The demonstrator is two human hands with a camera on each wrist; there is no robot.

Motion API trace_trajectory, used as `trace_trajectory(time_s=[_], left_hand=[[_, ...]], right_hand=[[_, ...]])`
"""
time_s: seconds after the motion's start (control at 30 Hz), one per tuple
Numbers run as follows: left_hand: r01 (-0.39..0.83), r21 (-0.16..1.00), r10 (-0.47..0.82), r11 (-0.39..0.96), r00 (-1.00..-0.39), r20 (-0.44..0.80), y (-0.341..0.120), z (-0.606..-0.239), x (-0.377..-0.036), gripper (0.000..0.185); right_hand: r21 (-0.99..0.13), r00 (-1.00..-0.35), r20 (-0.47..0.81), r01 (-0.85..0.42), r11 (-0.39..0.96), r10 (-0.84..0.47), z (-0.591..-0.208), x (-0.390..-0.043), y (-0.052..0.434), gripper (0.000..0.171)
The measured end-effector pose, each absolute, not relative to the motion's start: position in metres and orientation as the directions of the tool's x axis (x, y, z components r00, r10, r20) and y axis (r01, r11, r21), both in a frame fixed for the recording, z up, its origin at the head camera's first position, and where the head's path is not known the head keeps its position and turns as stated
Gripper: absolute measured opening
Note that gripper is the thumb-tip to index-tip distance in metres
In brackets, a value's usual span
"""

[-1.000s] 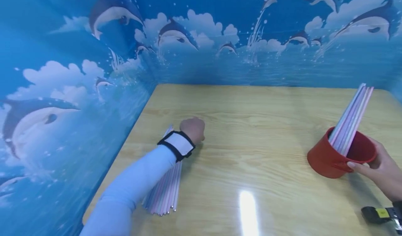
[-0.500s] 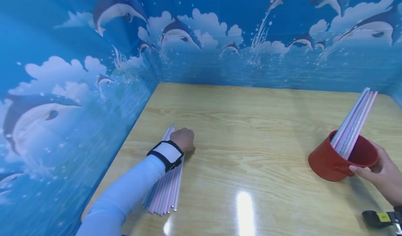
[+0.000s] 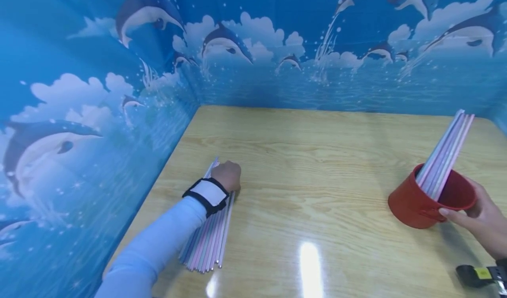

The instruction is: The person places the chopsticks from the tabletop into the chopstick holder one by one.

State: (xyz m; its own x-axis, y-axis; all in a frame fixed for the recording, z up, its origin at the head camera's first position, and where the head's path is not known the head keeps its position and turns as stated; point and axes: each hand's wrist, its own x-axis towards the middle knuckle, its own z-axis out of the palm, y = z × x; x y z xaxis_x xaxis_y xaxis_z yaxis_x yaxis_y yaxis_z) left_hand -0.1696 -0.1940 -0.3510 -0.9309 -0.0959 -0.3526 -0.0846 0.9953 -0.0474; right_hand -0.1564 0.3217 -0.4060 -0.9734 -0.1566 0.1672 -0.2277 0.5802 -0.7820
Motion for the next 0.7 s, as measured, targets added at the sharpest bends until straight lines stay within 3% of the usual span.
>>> trace_trajectory(time_s=[0.23, 0.33, 0.43, 0.6, 0.7], left_hand=[[-0.082, 0.031, -0.067, 0.996, -0.941, -0.332, -0.188, -0.360, -0.174, 0.020], [-0.078, 0.155, -0.028, 0.985, -0.952, -0.305, -0.182, -0.366, -0.177, 0.022], [-0.083, 0.354, 0.023, 0.932, -0.958, -0.285, -0.173, -0.363, -0.183, 0.022], [-0.122, 0.782, 0.097, 0.612, -0.969, -0.228, -0.146, -0.324, -0.198, 0.012], [-0.071, 0.918, 0.134, 0.391, -0.982, -0.133, -0.124, -0.277, -0.203, 0.019]], right_hand=[[-0.795, -0.964, 0.229, -0.264, 0.546, -0.133, -0.410, -0.157, 0.323, 0.077], [-0.789, -0.962, 0.236, -0.271, 0.552, -0.136, -0.423, -0.164, 0.335, 0.078], [-0.779, -0.961, 0.241, -0.276, 0.563, -0.138, -0.429, -0.168, 0.341, 0.078], [-0.787, -0.970, 0.204, -0.242, 0.568, -0.131, -0.420, -0.164, 0.334, 0.079], [-0.782, -0.975, 0.169, -0.221, 0.582, -0.143, -0.413, -0.161, 0.327, 0.079]])
